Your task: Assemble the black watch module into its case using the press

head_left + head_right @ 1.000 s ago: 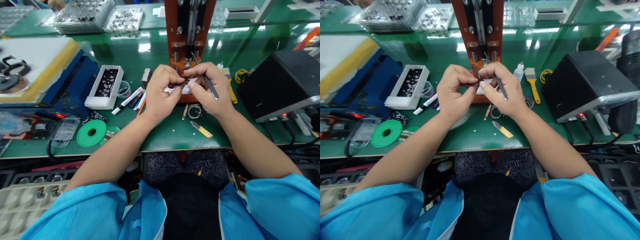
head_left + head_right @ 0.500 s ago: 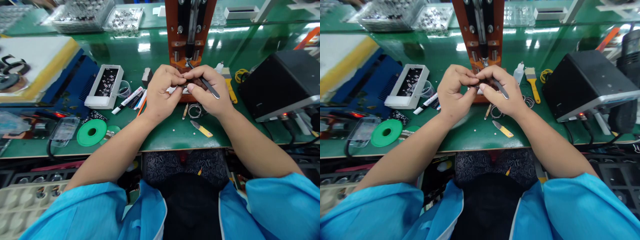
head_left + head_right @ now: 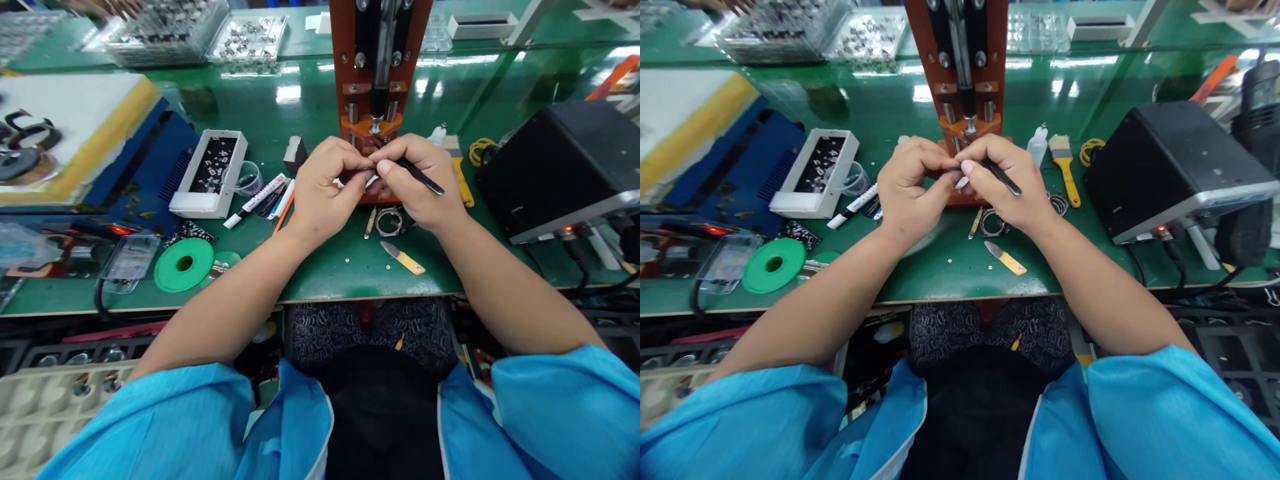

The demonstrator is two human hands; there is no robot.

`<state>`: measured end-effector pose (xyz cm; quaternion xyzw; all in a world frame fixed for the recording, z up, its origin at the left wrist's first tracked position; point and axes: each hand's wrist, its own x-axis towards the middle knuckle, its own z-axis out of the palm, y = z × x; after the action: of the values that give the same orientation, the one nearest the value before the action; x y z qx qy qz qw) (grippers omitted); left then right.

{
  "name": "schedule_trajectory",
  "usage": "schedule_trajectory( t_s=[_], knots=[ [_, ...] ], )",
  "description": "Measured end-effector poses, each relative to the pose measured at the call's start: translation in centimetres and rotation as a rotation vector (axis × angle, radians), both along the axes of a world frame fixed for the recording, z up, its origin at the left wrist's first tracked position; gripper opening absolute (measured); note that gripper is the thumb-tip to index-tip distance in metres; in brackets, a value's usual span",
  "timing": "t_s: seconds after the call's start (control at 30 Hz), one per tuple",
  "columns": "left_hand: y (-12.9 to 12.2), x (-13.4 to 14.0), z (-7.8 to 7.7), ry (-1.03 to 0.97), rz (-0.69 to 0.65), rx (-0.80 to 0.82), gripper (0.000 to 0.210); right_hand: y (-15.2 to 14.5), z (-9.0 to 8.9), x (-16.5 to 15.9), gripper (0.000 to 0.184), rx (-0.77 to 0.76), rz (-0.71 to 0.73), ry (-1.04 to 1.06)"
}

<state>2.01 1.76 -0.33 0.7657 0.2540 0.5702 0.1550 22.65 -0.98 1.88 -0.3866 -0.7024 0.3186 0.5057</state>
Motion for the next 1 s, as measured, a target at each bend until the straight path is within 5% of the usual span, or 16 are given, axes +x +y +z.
schedule_trajectory(
  t_s=[0.33, 0.53, 0.83, 1.0],
  knots=[
    [-1.9, 0.9, 2.4, 0.289, 0.134, -0.267, 0.017, -0.1, -0.8, 0.9, 0.016, 0.091, -0.021, 0.032],
    [-1.6, 0.8, 3.1, 0.398, 0.147, -0.271, 0.019, -0.5, -0.4, 1.6, 0.027, 0.337, -0.295, -0.454],
    [-1.4, 0.6, 2.7, 0.476, 0.150, -0.287, 0.020, -0.1, -0.8, 1.2, 0.040, 0.494, -0.307, -0.622],
    [-1.0, 0.6, 2.3, 0.457, 0.146, -0.322, 0.021, 0.5, -1.1, 1.3, 0.028, 0.493, -0.250, -0.591]
  ],
)
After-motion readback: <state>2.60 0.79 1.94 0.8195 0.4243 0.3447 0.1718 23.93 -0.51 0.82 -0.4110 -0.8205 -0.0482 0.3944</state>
